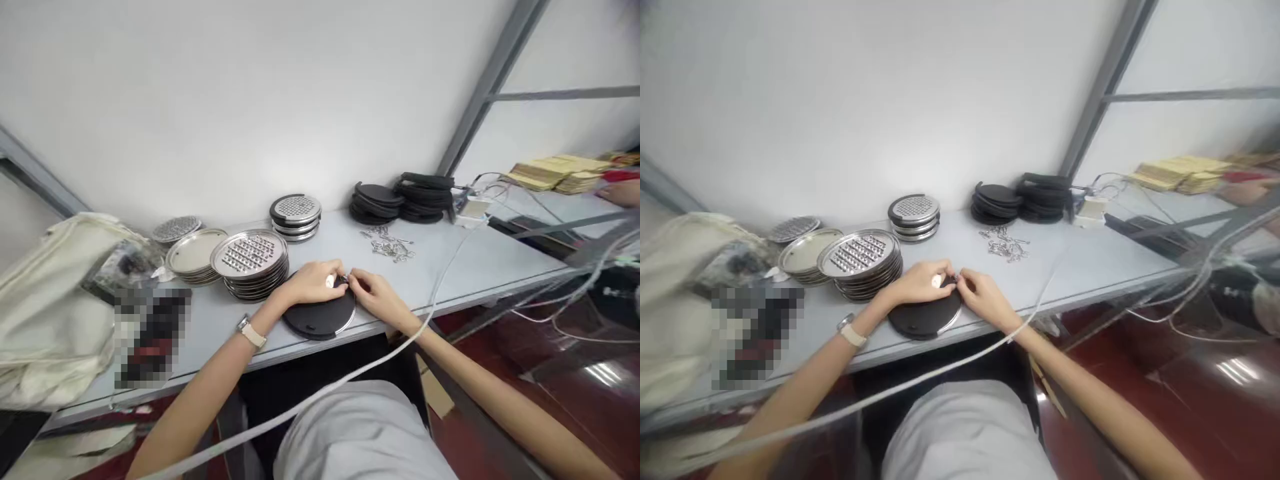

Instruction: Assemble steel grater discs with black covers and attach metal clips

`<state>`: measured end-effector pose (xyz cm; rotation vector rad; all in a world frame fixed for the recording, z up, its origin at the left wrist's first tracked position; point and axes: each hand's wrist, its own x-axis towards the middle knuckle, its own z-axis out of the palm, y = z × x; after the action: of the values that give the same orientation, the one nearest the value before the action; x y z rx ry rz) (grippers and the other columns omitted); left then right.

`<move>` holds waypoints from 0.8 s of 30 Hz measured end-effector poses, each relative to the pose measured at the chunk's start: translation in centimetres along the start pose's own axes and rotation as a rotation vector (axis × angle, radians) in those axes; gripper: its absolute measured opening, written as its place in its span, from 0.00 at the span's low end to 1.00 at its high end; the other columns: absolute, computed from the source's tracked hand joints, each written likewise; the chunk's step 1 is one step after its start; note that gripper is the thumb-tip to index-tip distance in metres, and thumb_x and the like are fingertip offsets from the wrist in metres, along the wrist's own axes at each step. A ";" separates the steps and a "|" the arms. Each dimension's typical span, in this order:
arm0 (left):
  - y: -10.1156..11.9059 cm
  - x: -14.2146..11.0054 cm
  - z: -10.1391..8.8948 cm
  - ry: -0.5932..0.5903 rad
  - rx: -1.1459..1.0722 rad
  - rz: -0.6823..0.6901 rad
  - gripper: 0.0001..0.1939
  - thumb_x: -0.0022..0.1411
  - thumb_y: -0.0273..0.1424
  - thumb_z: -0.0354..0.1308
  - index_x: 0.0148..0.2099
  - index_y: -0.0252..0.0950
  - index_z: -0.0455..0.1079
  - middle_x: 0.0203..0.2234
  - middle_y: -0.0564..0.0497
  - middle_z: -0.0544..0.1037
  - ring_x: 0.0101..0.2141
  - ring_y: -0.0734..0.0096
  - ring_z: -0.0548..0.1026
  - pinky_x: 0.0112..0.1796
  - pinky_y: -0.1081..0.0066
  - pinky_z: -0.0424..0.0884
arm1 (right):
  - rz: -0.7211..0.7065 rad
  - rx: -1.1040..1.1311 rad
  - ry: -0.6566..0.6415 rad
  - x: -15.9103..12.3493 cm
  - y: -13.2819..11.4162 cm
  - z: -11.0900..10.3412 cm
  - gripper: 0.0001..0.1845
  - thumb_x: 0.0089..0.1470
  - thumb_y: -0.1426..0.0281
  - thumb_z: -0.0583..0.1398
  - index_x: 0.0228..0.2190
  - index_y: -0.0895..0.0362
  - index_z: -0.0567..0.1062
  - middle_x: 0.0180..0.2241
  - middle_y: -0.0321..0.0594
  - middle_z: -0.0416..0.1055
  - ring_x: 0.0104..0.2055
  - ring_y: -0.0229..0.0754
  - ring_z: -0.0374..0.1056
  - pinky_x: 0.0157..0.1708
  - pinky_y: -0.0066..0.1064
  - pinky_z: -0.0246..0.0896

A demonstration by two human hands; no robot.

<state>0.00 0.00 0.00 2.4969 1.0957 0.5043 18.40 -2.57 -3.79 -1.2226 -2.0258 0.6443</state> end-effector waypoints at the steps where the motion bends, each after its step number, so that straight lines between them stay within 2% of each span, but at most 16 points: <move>1: 0.0 0.0 0.1 0.000 -0.001 0.003 0.10 0.57 0.39 0.56 0.39 0.39 0.66 0.29 0.56 0.75 0.30 0.71 0.73 0.31 0.74 0.63 | 0.002 -0.002 -0.001 -0.1 0.0 0.0 0.15 0.61 0.66 0.49 0.23 0.56 0.60 0.20 0.31 0.58 0.24 0.34 0.56 0.27 0.27 0.47; 12: 0.3 0.0 0.0 -0.019 0.060 0.002 0.12 0.59 0.38 0.55 0.44 0.40 0.68 0.33 0.55 0.77 0.32 0.69 0.75 0.32 0.73 0.65 | 0.003 -0.023 -0.025 -0.3 -0.4 -0.3 0.15 0.61 0.68 0.49 0.22 0.56 0.59 0.19 0.30 0.59 0.23 0.34 0.55 0.26 0.27 0.47; 19: 0.7 -0.3 0.1 0.051 0.255 0.040 0.13 0.60 0.40 0.52 0.44 0.41 0.67 0.30 0.54 0.78 0.31 0.65 0.76 0.31 0.71 0.64 | -0.004 -0.042 -0.020 -0.3 -0.3 -0.3 0.15 0.60 0.68 0.49 0.22 0.56 0.59 0.19 0.31 0.60 0.23 0.34 0.57 0.27 0.27 0.48; 24: 0.6 -0.3 0.2 0.048 0.284 0.058 0.13 0.61 0.41 0.52 0.45 0.41 0.67 0.30 0.54 0.78 0.31 0.65 0.76 0.30 0.71 0.64 | -0.002 -0.045 -0.016 -0.2 -0.4 -0.2 0.15 0.60 0.68 0.49 0.22 0.56 0.59 0.19 0.31 0.61 0.23 0.34 0.57 0.27 0.27 0.48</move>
<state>0.29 -0.60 0.07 2.7804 1.1892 0.4541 18.44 -2.90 -3.42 -1.2446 -2.0648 0.6129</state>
